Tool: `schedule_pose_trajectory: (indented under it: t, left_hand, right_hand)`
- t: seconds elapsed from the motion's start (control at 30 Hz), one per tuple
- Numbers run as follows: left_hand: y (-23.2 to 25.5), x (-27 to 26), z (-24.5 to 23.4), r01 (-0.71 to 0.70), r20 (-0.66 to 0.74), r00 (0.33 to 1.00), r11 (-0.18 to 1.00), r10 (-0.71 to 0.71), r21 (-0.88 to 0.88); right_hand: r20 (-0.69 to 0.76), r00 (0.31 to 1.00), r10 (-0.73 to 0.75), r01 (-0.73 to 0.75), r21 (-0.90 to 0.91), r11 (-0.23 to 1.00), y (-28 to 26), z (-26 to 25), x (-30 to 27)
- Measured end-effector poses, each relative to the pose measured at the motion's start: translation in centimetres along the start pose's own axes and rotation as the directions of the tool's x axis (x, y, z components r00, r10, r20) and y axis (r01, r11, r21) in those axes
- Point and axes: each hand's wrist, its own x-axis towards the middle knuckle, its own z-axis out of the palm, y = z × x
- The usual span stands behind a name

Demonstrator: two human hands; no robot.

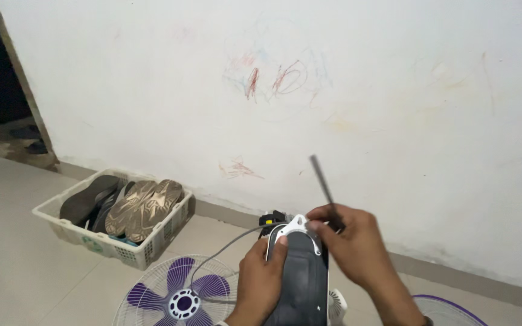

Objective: The person uses a screwdriver to remove screws from the back cover of an electric fan motor housing. They loosen and remove several screws, then detach the cover to expose the internal motor components.

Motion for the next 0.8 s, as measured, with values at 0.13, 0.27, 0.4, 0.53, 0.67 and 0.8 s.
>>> schedule_pose_trajectory:
  t: [0.13, 0.27, 0.4, 0.53, 0.67, 0.8]
  left_hand:
    - [-0.2, -0.2, 0.6, -0.03, 0.006, 1.0, 0.999, 0.03, 0.041]
    - [-0.2, -0.2, 0.8, -0.003, 0.018, 1.0, 0.995, 0.002, 0.095]
    - [0.1, -0.4, 0.9, -0.043, 0.01, 0.999, 0.998, 0.043, 0.055]
    - [0.4, -0.5, 0.7, -0.023, 0.013, 1.0, 0.996, 0.022, 0.083]
    - [0.8, -0.6, 0.5, -0.036, 0.008, 0.999, 0.992, 0.036, 0.119]
    - [1.1, -0.9, 0.2, -0.013, 0.034, 0.999, 0.993, 0.009, 0.118]
  right_hand:
    - [0.06, 0.986, -0.155, 0.161, -0.109, 0.981, -0.1, 0.6, -0.4]
    - [0.083, 0.96, -0.268, 0.279, -0.185, 0.942, 0.0, 1.1, -0.6]
    - [0.101, 0.961, -0.259, 0.276, -0.245, 0.929, 0.1, 1.3, -0.7]
    - [0.105, 0.957, -0.269, 0.287, -0.243, 0.927, 0.3, 1.4, -0.6]
    - [0.088, 0.957, -0.277, 0.29, -0.237, 0.927, 0.4, 1.5, -0.4]
    - [0.112, 0.95, -0.293, 0.312, -0.257, 0.915, 0.2, 1.5, -0.3]
